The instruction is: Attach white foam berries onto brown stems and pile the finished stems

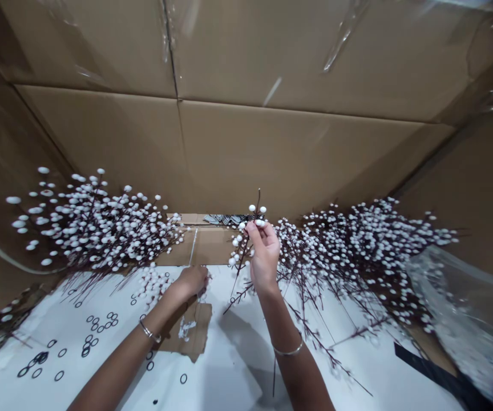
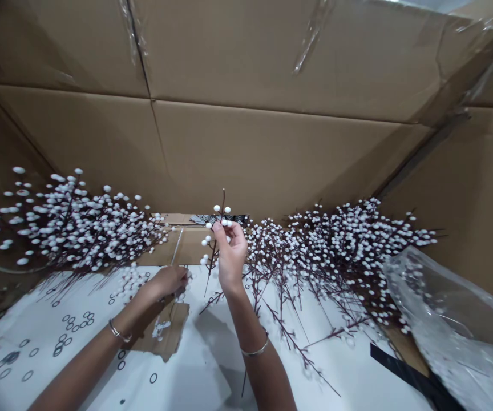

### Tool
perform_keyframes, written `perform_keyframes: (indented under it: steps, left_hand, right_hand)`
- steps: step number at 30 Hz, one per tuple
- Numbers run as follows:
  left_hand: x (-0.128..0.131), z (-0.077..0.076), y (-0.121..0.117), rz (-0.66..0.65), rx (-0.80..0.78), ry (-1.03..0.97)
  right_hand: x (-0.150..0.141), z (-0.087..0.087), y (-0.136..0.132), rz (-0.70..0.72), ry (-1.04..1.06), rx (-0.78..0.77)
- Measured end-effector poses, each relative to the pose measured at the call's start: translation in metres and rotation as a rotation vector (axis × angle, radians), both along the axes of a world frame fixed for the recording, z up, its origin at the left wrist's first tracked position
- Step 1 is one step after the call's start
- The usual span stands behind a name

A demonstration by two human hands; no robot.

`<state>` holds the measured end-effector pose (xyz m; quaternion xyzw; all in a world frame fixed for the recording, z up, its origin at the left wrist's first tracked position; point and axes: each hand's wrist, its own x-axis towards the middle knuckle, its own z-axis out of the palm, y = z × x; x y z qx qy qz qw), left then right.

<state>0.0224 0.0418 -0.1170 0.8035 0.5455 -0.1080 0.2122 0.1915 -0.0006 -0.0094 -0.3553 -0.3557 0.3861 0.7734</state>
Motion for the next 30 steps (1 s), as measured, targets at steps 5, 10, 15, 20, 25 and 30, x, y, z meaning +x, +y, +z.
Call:
perform_keyframes:
  steps: [5, 10, 15, 20, 25, 30]
  left_hand:
    - [-0.008, 0.005, 0.002, -0.003, 0.048, -0.14]
    - [-0.028, 0.039, 0.008, -0.003, 0.142, -0.429]
    - [-0.041, 0.088, -0.009, 0.129, 0.273, -0.959]
    - [-0.034, 0.105, -0.03, 0.251, 0.223, -1.348]
    - [-0.024, 0.105, -0.035, 0.342, 0.196, -1.491]
    - [-0.02, 0.111, -0.039, 0.386, 0.128, -1.506]
  right_hand:
    - [-0.003, 0.001, -0.003, 0.045, 0.013, -0.018]
    - [-0.008, -0.001, -0.006, 0.12, -0.068, -0.046]
    - [-0.021, -0.002, -0.01, 0.286, -0.182, -0.09]
    - [-0.032, -0.002, -0.015, 0.387, -0.182, -0.113]
    - [-0.034, -0.006, -0.015, 0.368, -0.167, -0.083]
    - [-0.034, -0.009, -0.015, 0.358, -0.17, -0.076]
